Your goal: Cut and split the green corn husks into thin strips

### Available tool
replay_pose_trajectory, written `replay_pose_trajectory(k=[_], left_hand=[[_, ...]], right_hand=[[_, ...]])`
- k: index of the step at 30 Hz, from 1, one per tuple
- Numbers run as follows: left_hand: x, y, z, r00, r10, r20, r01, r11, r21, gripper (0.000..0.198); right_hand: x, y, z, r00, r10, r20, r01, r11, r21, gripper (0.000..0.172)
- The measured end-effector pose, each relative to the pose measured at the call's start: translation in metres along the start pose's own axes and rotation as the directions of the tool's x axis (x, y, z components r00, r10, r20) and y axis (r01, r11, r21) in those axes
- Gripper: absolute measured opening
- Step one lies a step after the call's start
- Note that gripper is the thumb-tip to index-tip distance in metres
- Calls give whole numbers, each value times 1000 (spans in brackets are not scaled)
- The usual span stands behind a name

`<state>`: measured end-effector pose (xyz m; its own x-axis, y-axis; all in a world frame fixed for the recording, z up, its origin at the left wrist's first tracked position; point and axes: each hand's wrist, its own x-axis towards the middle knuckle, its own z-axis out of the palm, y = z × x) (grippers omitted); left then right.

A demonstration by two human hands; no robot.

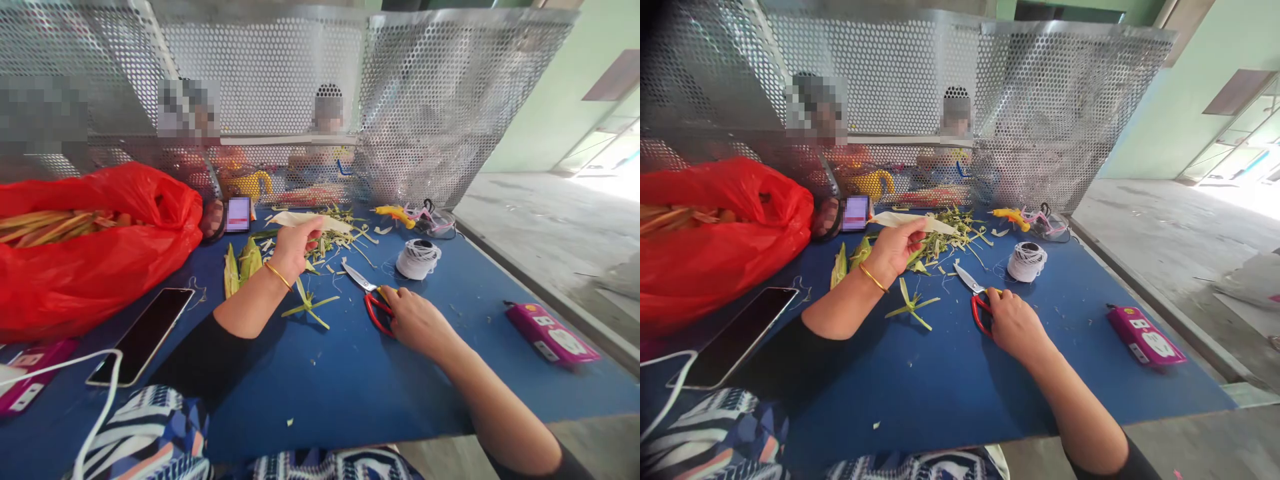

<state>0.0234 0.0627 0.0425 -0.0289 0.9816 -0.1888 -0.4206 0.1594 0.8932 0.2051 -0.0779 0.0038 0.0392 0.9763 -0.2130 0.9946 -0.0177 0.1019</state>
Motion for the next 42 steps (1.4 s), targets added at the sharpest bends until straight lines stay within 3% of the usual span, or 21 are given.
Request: replay_pose_trajectory(k=[5,8,10,13,16,19,23,26,35,42], left_hand=[[-3,2,-1,1000,-12,15,13,1000,-21,18],[-4,4,-2,1000,-7,20,8,998,-56,15],[-3,5,-2,1000,-5,5,5,997,-73,12],[-3,6,-2,1000,5,-24,-6,997,-75,15],[-1,7,-3,999,8,-51,-13,996,-92,18],[-1,9,-3,998,3,-69,-12,992,-126,18],[-5,7,-1,999,7,-52,-14,992,-125,22],[-12,5,3,999,1,-44,-7,990,-143,19],[-30,-4,12,996,-86,27,90,952,-291,11],[-29,-1,11,999,-50,-2,47,946,-322,13]], right_hand=[[3,4,2,999,27,-19,-25,995,98,56],[1,6,7,996,40,-84,-11,947,322,68],[-1,5,13,991,40,-129,40,823,567,77],[-1,-4,21,974,28,-223,178,511,841,78],[2,-15,22,952,85,-295,263,271,926,66],[5,-23,13,953,104,-285,264,177,948,62],[6,-32,0,968,35,-247,238,161,958,60],[10,-40,-5,967,61,-249,234,182,955,59],[20,-49,-4,911,197,-362,265,394,880,55],[17,-47,0,923,193,-333,251,354,901,58]])
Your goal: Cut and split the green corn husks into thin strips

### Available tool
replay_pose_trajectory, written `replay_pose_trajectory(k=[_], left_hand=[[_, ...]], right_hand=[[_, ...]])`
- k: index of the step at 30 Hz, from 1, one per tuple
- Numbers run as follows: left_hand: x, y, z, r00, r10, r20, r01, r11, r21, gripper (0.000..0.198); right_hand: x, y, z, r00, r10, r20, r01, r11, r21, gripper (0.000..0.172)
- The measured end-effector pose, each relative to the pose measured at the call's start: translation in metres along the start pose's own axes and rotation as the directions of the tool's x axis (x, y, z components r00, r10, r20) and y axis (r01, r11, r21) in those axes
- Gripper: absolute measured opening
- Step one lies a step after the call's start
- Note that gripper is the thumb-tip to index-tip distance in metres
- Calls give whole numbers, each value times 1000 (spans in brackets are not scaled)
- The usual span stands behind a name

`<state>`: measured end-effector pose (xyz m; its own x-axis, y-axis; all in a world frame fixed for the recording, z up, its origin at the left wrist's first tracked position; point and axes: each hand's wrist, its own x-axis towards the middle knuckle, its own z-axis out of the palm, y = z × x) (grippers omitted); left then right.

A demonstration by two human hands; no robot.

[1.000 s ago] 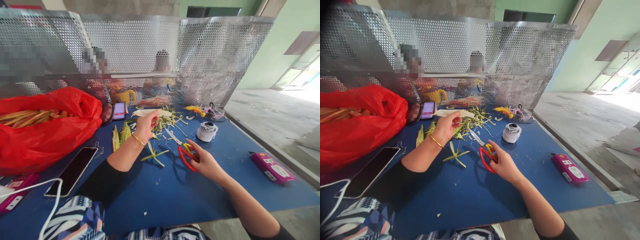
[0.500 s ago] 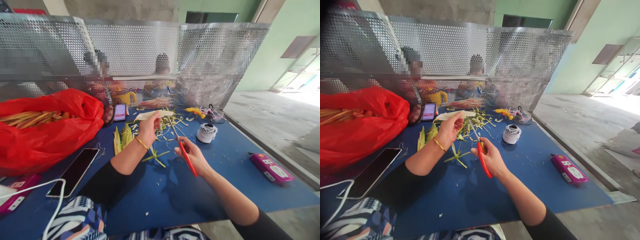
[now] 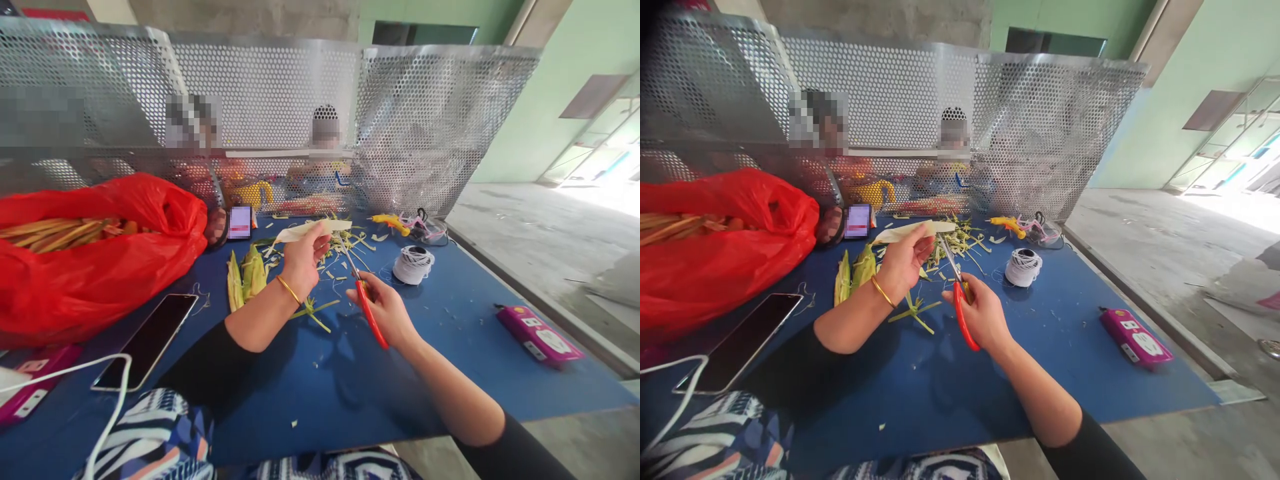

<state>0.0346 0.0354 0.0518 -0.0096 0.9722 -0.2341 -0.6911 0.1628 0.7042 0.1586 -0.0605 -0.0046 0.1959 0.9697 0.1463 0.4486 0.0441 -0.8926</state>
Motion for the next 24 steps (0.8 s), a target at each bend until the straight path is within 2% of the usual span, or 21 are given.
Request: replay_pose_trajectory(k=[3,9,16,24], left_hand=[[-3,-5,1,1000,-20,2,20,1000,15,13],[-9,-17,2,998,-69,0,69,997,37,12],[-12,-18,2,995,-99,2,99,994,40,8],[-10,-17,1,994,-104,20,103,993,56,12]], right_hand=[[1,-1,1,1000,-6,-16,6,1000,6,62],[2,0,3,996,-53,-65,53,999,-11,54],[1,-2,0,997,-79,-26,80,997,22,47],[-1,1,1,998,-65,-16,65,998,23,48]])
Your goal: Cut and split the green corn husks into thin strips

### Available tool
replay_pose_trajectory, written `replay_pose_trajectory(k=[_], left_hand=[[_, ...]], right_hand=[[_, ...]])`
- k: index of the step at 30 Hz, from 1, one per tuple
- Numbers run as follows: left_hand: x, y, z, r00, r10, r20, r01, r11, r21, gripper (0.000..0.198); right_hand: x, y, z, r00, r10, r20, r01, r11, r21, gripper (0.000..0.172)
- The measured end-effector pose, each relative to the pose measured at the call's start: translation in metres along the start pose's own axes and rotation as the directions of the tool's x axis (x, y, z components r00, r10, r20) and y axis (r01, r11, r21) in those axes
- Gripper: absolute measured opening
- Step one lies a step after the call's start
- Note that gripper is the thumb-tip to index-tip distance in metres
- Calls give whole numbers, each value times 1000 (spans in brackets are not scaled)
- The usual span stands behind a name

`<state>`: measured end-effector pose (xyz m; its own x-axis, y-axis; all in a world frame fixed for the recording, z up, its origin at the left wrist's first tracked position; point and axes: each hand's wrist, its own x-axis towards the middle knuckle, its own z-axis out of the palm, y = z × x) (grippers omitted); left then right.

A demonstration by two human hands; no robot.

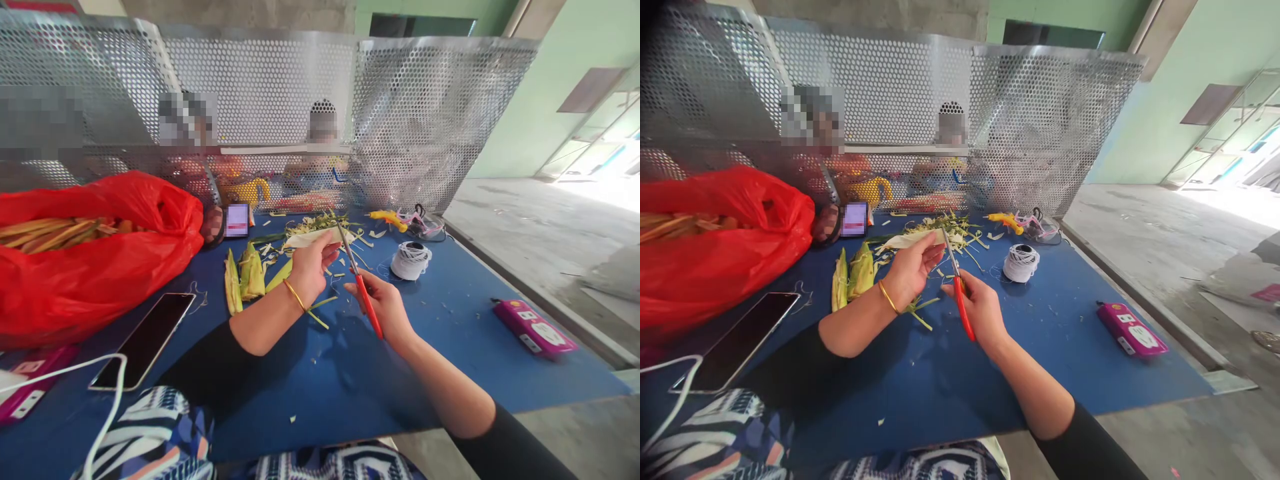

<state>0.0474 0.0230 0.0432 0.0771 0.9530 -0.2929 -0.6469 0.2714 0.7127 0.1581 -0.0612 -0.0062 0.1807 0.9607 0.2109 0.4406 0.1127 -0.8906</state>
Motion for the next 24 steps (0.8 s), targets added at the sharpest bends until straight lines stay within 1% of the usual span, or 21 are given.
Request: replay_pose_trajectory(k=[2,3,4,5,6,8,9,10,11,12,14,16,17,18,19,20,21,22,23,24], left_hand=[[3,2,-1,1000,15,-11,-15,1000,19,10],[5,4,-2,1000,26,-11,-26,999,35,9],[7,6,-4,999,39,-4,-39,998,57,9],[9,9,-5,999,50,11,-51,995,87,9],[11,12,-6,998,58,38,-62,990,123,10],[13,20,-8,992,54,115,-78,974,214,10],[14,23,-9,986,44,161,-86,961,263,10],[15,27,-10,977,31,210,-97,945,312,9],[15,30,-11,968,29,249,-118,928,353,9],[15,32,-11,958,29,286,-144,910,390,9],[15,36,-13,937,32,347,-195,873,447,9],[15,37,-15,917,23,398,-232,843,485,10],[15,38,-16,908,13,419,-242,833,498,10],[15,38,-17,900,2,437,-248,825,508,11],[14,39,-17,892,-10,452,-252,819,515,12],[14,39,-18,882,-23,470,-257,813,523,12],[13,40,-18,870,-37,492,-265,806,529,12],[13,41,-18,855,-51,516,-275,798,536,12],[12,42,-17,839,-65,540,-288,788,544,12],[11,43,-17,824,-78,562,-303,777,552,13]], right_hand=[[1,1,-3,999,8,-39,-11,998,-68,51],[2,0,-6,998,24,-51,-31,990,-139,51],[3,0,-9,997,47,-54,-58,968,-243,50],[4,-1,-13,996,76,-51,-90,923,-373,47],[4,-2,-15,993,113,-42,-118,849,-514,43],[3,-5,-17,982,186,-24,-140,646,-750,34],[2,-6,-17,975,220,-20,-140,549,-824,32],[1,-7,-16,969,248,-14,-134,473,-871,30],[-1,-8,-14,963,268,-1,-118,421,-900,29],[-3,-9,-12,960,278,22,-92,387,-918,28],[-6,-12,-10,956,276,95,-11,356,-934,25],[-5,-15,-13,950,247,190,87,376,-923,18],[-2,-17,-16,950,213,228,121,423,-898,14],[2,-19,-20,954,154,256,146,508,-849,13],[7,-22,-24,960,79,269,163,625,-763,13],[13,-26,-29,965,-10,261,177,760,-626,15],[20,-30,-32,967,-87,238,186,880,-436,20],[26,-34,-34,970,-127,208,175,957,-231,27],[32,-38,-35,973,-134,186,145,988,-51,34],[38,-41,-35,977,-119,176,106,991,81,39]])
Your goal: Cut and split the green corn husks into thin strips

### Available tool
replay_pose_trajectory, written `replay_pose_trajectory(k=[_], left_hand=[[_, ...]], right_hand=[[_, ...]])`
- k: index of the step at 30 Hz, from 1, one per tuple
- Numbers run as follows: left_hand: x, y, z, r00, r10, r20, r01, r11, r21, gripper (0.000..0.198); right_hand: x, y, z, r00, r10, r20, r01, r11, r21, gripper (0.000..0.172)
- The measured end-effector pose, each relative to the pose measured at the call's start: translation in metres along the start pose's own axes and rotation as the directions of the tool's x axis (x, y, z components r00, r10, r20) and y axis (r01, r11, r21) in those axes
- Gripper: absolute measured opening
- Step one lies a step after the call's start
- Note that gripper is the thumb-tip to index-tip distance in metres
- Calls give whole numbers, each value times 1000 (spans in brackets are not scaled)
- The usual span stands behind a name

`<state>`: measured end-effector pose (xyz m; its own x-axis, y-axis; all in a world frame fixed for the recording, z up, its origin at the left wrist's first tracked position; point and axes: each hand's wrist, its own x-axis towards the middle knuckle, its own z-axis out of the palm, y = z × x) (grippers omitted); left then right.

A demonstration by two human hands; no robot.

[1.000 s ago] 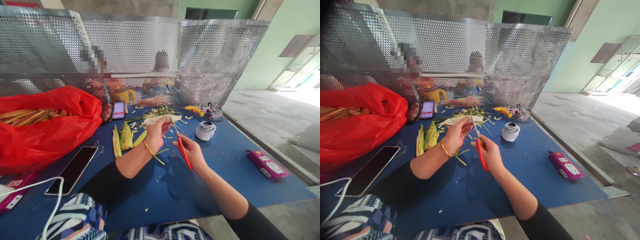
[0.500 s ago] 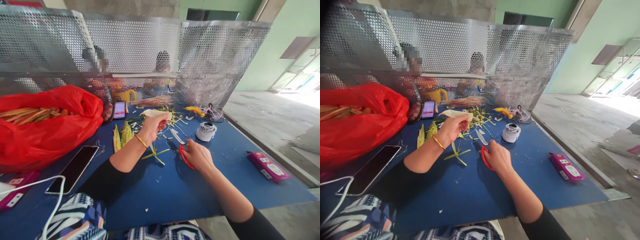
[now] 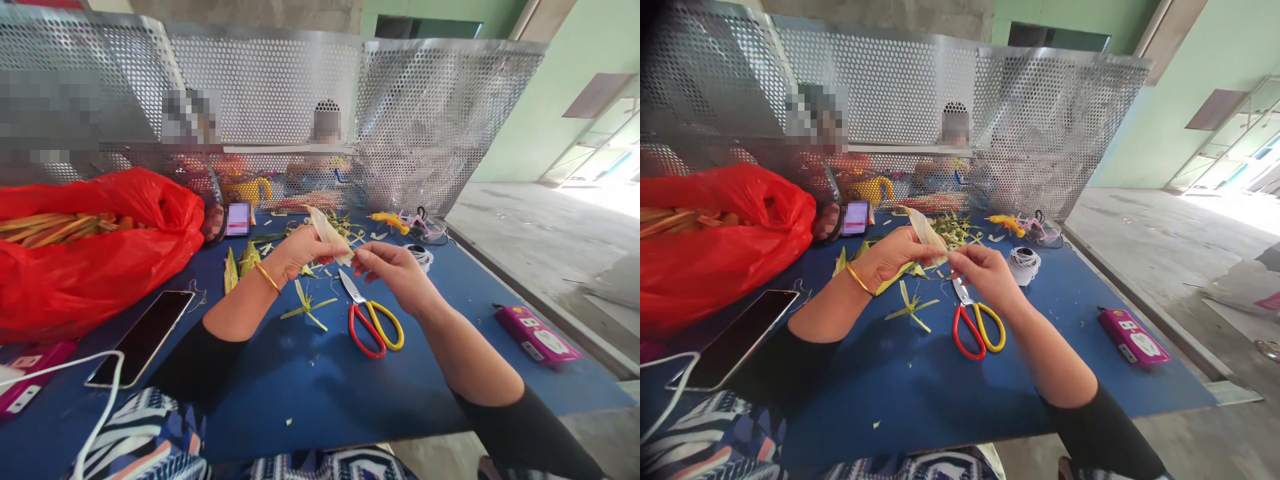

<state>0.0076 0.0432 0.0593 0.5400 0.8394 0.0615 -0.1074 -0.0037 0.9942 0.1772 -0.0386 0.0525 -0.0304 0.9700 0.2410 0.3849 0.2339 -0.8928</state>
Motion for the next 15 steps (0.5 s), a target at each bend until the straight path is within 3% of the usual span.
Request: replay_pose_trajectory(k=[2,8,15], left_hand=[[0,1,-1,999,9,48,-11,999,44,13],[5,-6,-5,994,-49,99,36,990,136,20],[15,-25,8,983,-183,-8,181,977,-110,29]], right_hand=[[8,-3,4,998,60,10,-61,987,150,45],[11,15,18,979,194,68,-205,927,313,43],[12,33,16,973,155,-170,-101,951,292,35]])
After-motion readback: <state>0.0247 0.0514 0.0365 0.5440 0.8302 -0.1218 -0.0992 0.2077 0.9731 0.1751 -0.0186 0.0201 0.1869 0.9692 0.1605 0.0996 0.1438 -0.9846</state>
